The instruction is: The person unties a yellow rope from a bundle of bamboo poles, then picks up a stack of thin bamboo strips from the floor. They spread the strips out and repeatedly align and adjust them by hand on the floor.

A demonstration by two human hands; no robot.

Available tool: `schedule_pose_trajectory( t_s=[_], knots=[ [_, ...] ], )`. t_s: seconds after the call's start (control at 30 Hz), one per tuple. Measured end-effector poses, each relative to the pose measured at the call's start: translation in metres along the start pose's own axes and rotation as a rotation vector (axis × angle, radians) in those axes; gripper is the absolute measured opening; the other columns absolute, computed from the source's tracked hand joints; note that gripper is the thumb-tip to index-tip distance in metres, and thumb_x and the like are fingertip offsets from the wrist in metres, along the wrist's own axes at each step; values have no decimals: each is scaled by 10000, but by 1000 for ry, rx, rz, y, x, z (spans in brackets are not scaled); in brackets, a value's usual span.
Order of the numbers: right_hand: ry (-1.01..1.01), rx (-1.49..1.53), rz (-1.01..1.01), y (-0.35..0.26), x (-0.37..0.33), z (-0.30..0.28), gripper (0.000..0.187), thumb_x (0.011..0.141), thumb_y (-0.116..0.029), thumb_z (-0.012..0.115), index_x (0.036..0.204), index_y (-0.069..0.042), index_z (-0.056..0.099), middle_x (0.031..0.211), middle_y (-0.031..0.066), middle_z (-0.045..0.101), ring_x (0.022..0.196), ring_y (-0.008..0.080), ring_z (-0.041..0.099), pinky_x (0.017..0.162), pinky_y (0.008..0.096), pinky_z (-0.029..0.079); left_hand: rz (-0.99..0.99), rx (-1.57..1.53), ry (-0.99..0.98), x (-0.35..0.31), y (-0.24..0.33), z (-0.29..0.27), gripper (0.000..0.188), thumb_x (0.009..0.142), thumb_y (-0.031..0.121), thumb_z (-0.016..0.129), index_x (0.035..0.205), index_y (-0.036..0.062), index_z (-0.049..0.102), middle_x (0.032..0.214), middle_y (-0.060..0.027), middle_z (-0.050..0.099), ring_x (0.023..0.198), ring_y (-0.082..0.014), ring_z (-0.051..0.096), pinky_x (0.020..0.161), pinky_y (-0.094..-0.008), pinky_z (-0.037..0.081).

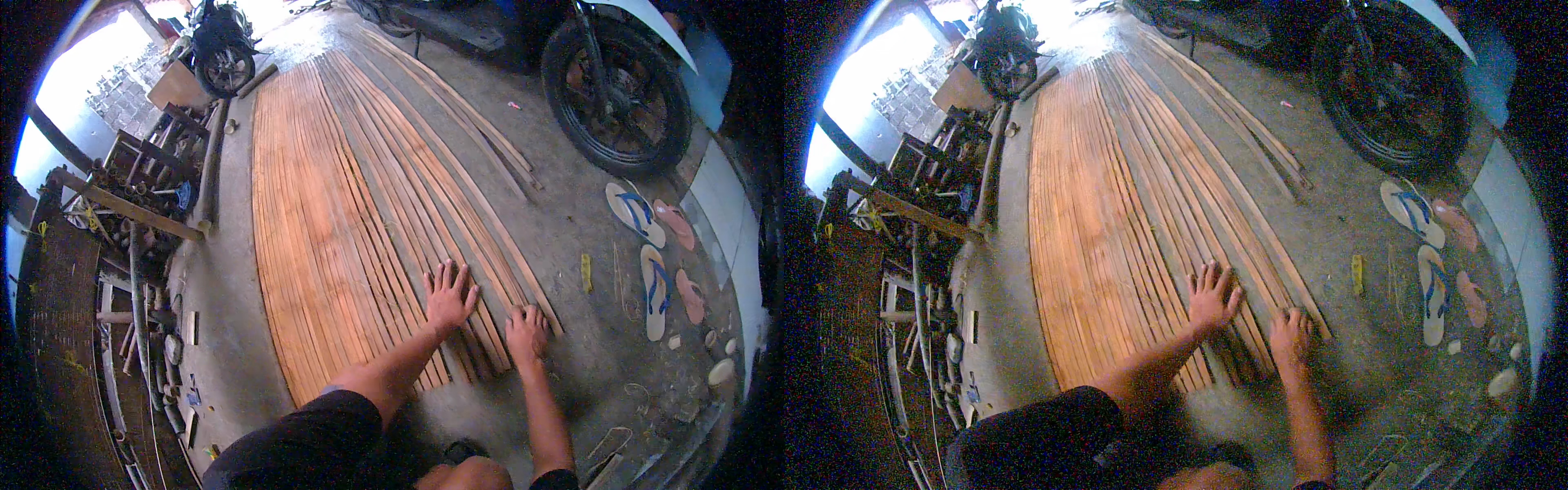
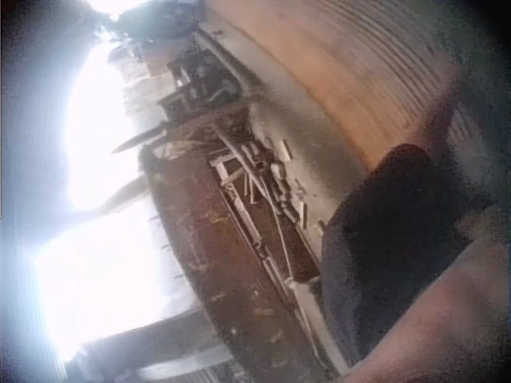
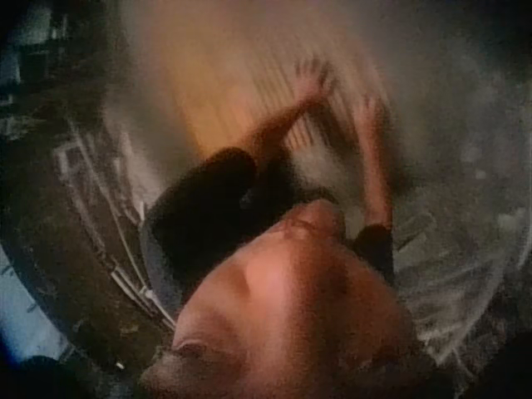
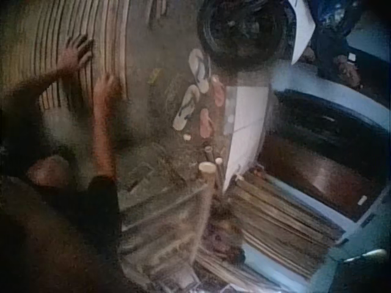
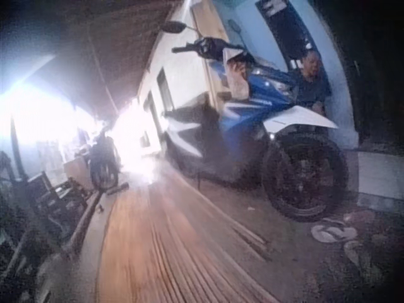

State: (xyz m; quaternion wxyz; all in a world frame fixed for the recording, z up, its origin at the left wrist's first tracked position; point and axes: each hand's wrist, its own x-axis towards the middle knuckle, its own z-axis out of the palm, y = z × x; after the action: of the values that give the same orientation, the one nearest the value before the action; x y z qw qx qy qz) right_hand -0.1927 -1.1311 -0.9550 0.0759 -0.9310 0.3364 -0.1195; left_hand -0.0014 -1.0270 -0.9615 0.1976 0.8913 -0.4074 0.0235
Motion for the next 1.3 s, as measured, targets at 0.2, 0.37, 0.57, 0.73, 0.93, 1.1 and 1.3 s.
schedule_pose_trajectory(
  t_s=[0.2,0.37,0.57,0.73,0.93,1.1,1.3],
  knots=[
    [-21,-58,53,-9,4,8,309,873,-230,703,1123,-75,610,1122,125,545,1091,324,554,909,466,465,-1,2,9,-1,0,3,684,994,526,473,1537,115,401,1593,-208,343,1491,-396,281,1217,-606,94],
    [-89,248,153,-24,9,-3,333,867,-174,668,1159,-46,572,1140,206,584,1059,405,589,900,497,489,-2,36,10,-1,1,3,691,993,528,477,1537,111,397,1591,-209,345,1487,-390,289,1221,-599,93],
    [-197,608,223,-21,4,3,415,894,-111,611,1280,-13,494,1129,309,648,1028,494,629,866,557,505,-16,33,-7,0,0,5,723,988,529,486,1520,49,393,1593,-198,347,1499,-374,269,1223,-579,91],
    [-144,652,150,-10,-5,23,425,913,-104,589,1322,-4,530,1159,311,635,1031,493,621,889,551,501,-25,18,-16,2,-2,7,788,971,560,500,1509,-2,372,1598,-196,334,1505,-363,259,1229,-566,88],
    [-78,609,123,-10,-10,33,416,943,-113,582,1343,-5,548,1204,313,610,1037,493,603,898,537,493,-16,38,-46,3,3,1,832,956,592,513,1516,-4,362,1601,-196,327,1507,-364,250,1229,-563,88],
    [-212,582,202,-15,-1,30,431,958,-179,607,1355,-18,556,1139,249,566,1048,449,574,905,517,471,-22,12,-58,3,2,0,782,963,605,493,1551,107,359,1616,-203,294,1508,-391,235,1223,-580,77],
    [-31,204,70,-3,12,-10,301,935,-217,649,1194,-68,611,1105,164,541,1125,365,522,905,470,479,-13,137,-188,4,2,-2,622,993,611,414,1557,354,360,1655,-204,192,1519,-440,165,1207,-629,28]
  ],
)
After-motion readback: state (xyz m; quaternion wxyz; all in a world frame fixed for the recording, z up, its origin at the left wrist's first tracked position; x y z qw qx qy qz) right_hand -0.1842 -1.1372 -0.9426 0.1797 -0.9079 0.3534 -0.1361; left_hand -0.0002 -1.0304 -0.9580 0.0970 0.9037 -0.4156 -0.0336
